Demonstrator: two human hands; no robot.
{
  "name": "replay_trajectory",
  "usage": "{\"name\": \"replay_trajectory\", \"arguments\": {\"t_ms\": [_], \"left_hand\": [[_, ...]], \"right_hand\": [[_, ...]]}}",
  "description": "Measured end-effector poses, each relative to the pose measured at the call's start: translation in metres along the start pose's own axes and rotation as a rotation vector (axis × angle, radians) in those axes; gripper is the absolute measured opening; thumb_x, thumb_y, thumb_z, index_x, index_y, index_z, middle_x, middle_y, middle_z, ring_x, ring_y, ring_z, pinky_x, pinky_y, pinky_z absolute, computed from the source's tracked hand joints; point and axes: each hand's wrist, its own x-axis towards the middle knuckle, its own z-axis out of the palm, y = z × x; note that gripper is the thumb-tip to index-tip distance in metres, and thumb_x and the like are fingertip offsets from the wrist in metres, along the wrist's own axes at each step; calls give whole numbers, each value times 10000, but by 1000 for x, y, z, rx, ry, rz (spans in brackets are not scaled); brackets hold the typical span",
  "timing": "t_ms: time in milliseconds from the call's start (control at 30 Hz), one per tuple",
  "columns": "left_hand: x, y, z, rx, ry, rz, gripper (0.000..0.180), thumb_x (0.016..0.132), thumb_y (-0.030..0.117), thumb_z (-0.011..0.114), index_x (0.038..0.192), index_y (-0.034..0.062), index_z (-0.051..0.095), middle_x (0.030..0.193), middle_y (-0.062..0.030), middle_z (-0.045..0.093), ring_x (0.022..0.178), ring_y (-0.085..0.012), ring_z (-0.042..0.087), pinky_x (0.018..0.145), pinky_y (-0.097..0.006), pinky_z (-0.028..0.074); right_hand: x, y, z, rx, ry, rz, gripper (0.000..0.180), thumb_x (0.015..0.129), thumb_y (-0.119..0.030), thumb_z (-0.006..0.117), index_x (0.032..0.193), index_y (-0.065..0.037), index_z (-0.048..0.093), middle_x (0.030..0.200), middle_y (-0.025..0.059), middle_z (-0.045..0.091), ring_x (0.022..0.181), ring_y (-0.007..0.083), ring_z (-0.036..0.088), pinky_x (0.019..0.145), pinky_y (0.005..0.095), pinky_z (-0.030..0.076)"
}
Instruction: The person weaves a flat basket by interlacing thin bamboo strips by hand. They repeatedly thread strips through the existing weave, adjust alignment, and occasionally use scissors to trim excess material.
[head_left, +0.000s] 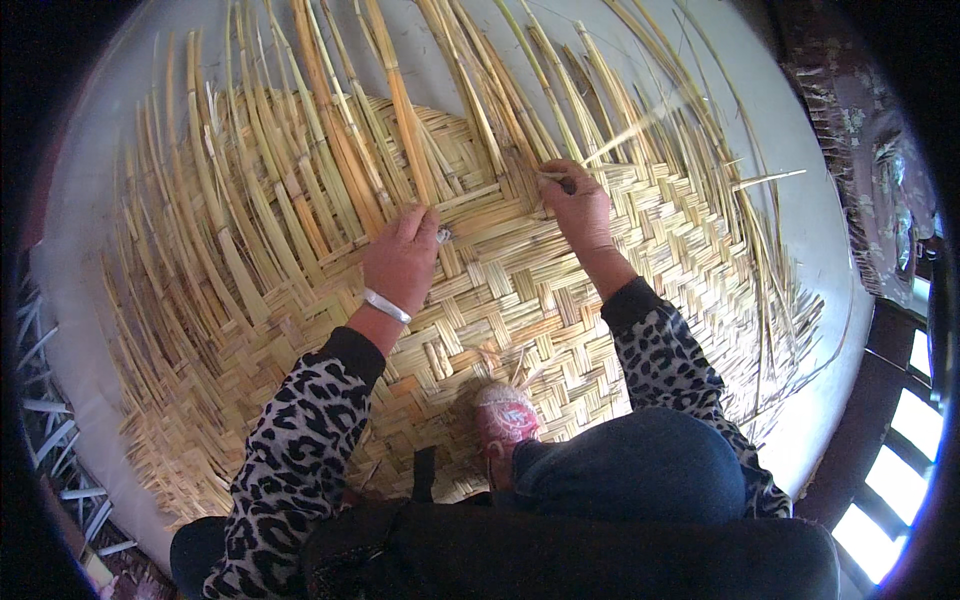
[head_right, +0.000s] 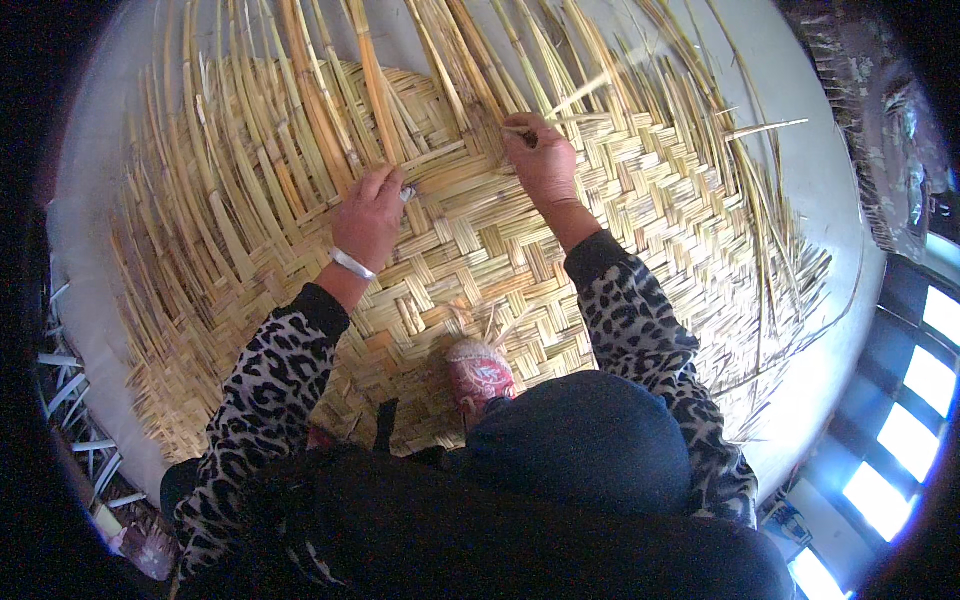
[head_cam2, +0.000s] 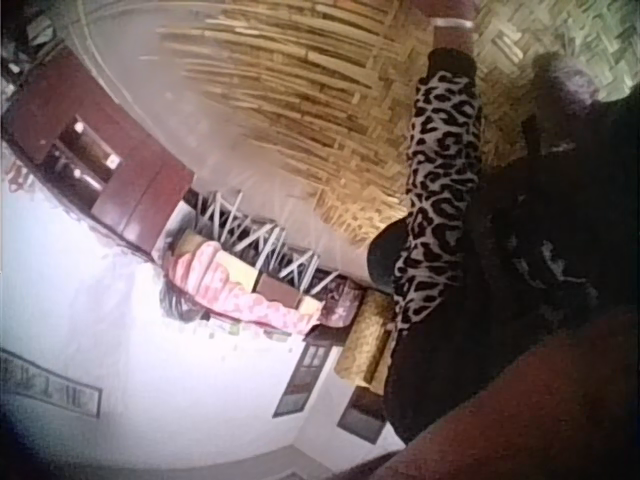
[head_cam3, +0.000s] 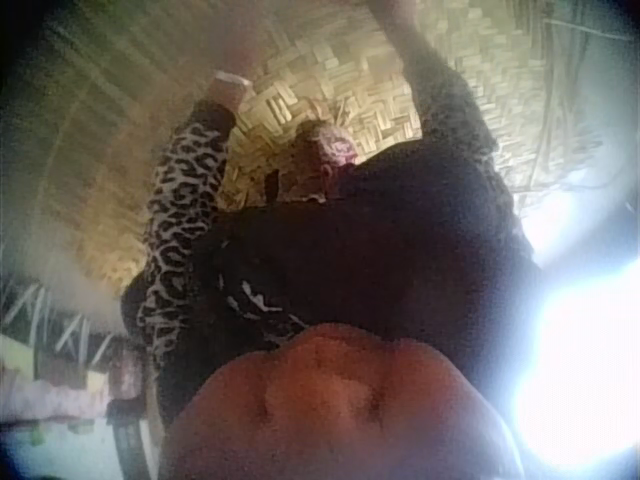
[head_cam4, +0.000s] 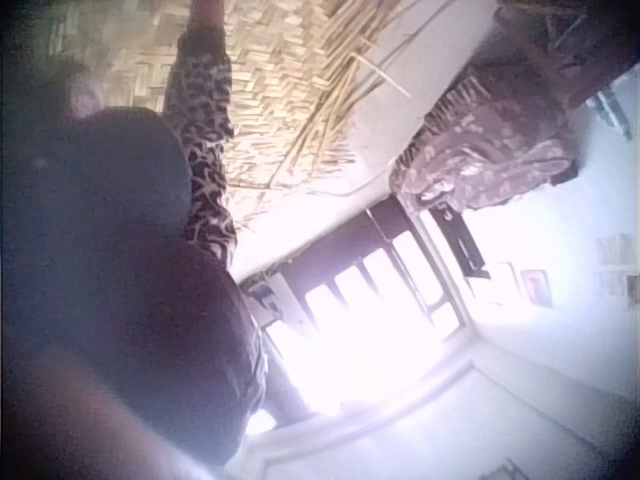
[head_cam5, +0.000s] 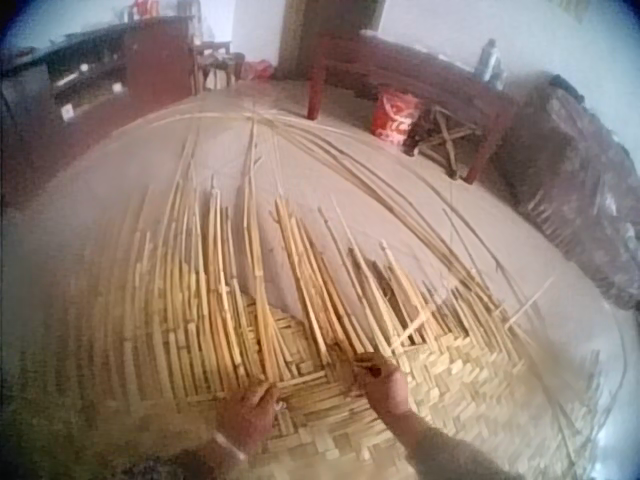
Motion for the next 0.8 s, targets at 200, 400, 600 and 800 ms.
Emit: {"name": "replay_trajectory", "arguments": {"t_ms": [200, 400, 600, 800], "left_hand": [[-9, -7, -1, 167, -18, 165, 536, 795, 305, 671, 1268, 83, 553, 1305, -30, 505, 1217, -218, 433, 969, -427, 368], [-14, -11, 0, 142, -75, 222, 600, 806, 331, 661, 1325, 69, 512, 1341, -70, 473, 1244, -240, 412, 1002, -457, 343], [-16, -10, 3, 208, -89, 246, 569, 838, 330, 618, 1328, 60, 515, 1378, -83, 451, 1249, -250, 403, 1000, -466, 341], [-14, -6, 2, 247, -139, 216, 490, 862, 291, 581, 1289, 54, 540, 1350, -70, 473, 1208, -253, 434, 952, -484, 364]], "right_hand": [[5, 9, -6, 298, 78, 94, 198, 876, -74, 652, 1072, -45, 661, 859, 41, 667, 736, 101, 614, 652, 248, 509], [1, 6, 0, -67, 172, 24, 196, 870, -128, 654, 1050, -55, 680, 783, 49, 668, 707, 105, 631, 654, 256, 517], [14, 2, -11, -50, 179, 121, 198, 844, -110, 640, 1035, -72, 678, 721, 64, 653, 662, 125, 633, 592, 284, 506], [-20, 3, -40, 264, 65, 312, 294, 906, -97, 588, 1197, -56, 598, 881, 60, 645, 715, 127, 625, 599, 274, 519]]}}
